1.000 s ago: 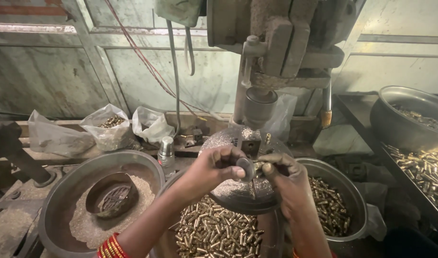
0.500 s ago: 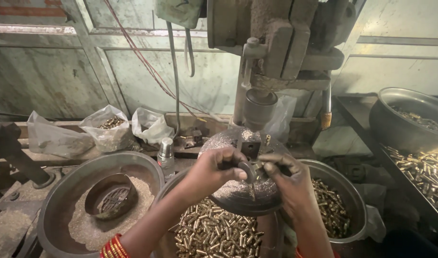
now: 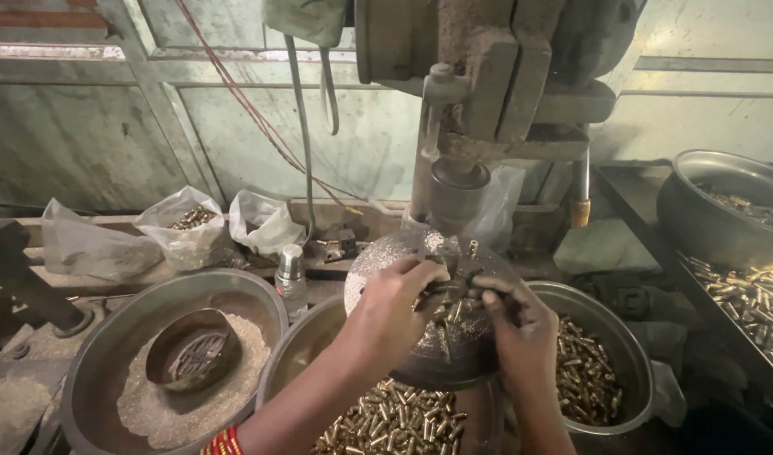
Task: Operating a mechanical press to process small brass metal components.
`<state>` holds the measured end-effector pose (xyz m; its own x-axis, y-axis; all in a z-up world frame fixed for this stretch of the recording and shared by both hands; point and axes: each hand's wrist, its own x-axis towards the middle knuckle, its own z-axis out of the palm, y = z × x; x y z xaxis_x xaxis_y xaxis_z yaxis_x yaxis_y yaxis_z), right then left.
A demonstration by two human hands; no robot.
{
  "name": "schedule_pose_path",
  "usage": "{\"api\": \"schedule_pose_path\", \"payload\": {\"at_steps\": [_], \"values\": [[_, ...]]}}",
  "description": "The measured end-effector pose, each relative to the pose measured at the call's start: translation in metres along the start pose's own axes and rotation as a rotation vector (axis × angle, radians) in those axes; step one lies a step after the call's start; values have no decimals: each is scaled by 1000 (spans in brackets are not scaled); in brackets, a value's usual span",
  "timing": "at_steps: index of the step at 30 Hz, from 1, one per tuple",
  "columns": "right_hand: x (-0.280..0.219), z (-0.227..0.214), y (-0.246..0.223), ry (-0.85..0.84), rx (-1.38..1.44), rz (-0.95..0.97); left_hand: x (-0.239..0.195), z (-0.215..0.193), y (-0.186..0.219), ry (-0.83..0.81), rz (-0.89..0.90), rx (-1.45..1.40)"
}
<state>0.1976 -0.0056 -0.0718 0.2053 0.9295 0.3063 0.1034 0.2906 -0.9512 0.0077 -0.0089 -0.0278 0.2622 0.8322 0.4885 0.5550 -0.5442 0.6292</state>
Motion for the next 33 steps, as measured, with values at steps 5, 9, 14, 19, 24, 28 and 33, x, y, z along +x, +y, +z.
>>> {"api": "schedule_pose_path", "payload": {"at_steps": [5,9,14,19,24,28,33], "values": [[1,-1,4,97,-199,-192,17,-19,9,-33,-238,97],[32,-16,-34,461,-593,-591,21,-3,-27,-22,-153,-260],[130,-34,-61,158,-342,-570,24,-15,-13,-36,-199,-145],[262,-41,31,-35,-612,-840,25,-20,-9,-12,-170,-313],[273,-19,23,-49,-455,-673,26,-14,-19,22,-57,-259],[271,-10,16,-37,-480,-707,21,-10,-26,5,-95,-319],[253,-24,14,4,-565,-743,13,-10,-9,111,-213,-51]]}}
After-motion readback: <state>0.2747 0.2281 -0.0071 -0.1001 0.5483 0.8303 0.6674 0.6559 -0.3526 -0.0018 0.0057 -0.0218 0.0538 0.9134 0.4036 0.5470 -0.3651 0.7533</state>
